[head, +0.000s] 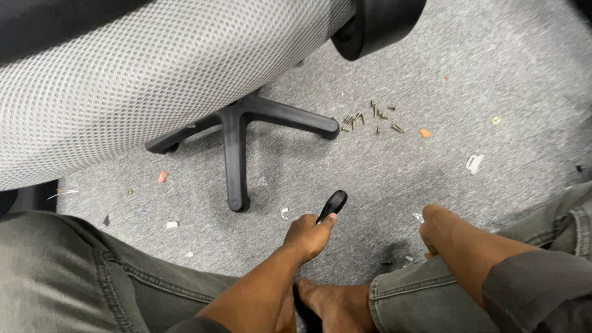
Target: The person uses a screwdriver to remove screws from the backrest of an office chair, detaches the backrest, and then flips the chair to remove screws from the underside of the seat.
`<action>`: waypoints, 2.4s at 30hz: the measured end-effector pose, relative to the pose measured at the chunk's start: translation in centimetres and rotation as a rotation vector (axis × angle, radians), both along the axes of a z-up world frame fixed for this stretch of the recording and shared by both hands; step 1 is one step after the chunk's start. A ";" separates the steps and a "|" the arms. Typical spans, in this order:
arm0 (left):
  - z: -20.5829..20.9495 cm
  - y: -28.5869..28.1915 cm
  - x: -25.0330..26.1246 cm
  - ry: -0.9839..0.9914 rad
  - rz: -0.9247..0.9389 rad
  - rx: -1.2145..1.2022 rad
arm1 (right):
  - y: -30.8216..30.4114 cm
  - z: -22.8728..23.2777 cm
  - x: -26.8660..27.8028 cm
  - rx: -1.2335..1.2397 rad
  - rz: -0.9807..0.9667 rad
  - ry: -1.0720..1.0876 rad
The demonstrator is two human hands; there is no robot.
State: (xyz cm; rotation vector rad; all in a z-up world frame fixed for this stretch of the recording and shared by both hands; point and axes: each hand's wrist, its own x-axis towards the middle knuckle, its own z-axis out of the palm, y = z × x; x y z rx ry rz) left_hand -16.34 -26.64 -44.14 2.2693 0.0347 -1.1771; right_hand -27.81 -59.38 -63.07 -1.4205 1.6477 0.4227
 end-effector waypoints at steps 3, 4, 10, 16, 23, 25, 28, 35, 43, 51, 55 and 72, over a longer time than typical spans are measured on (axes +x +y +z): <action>0.4 0.9 -0.7 0.015 0.021 -0.001 | 2.4 -1.8 -1.0 0.098 -0.046 0.038; 0.5 1.2 -0.8 -0.006 0.022 -0.004 | 3.5 -2.4 -1.0 0.137 -0.072 0.048; 0.2 2.2 -0.6 0.003 0.016 0.020 | 8.1 -4.0 0.1 0.305 -0.227 0.066; -0.2 1.9 -0.2 -0.033 -0.019 0.004 | 8.6 -4.2 0.9 0.332 -0.298 0.068; -0.1 1.9 0.4 0.018 0.008 -0.009 | 8.2 -5.9 1.5 0.320 -0.364 0.082; -0.1 1.8 0.6 0.031 0.007 -0.016 | 8.1 -6.8 1.7 0.318 -0.382 0.086; 0.2 1.6 1.0 -0.065 -0.020 -0.017 | 8.0 -7.8 2.1 0.300 -0.451 0.101; 0.7 0.9 2.2 0.047 0.040 -0.061 | 5.9 -2.0 1.4 -0.358 1.398 0.245; -1.5 -1.0 4.9 -0.016 0.034 -0.159 | 4.8 11.1 11.3 -0.686 1.456 0.202; -2.0 -2.1 6.3 -0.041 0.049 -0.060 | 2.4 15.8 17.9 0.150 -0.289 -0.714; -1.3 -1.6 6.0 -0.050 0.043 -0.089 | 1.8 16.6 20.2 0.025 -0.057 -0.788; 3.3 -1.3 7.1 -0.177 -0.189 -0.101 | 9.1 26.0 17.2 0.378 0.683 -0.577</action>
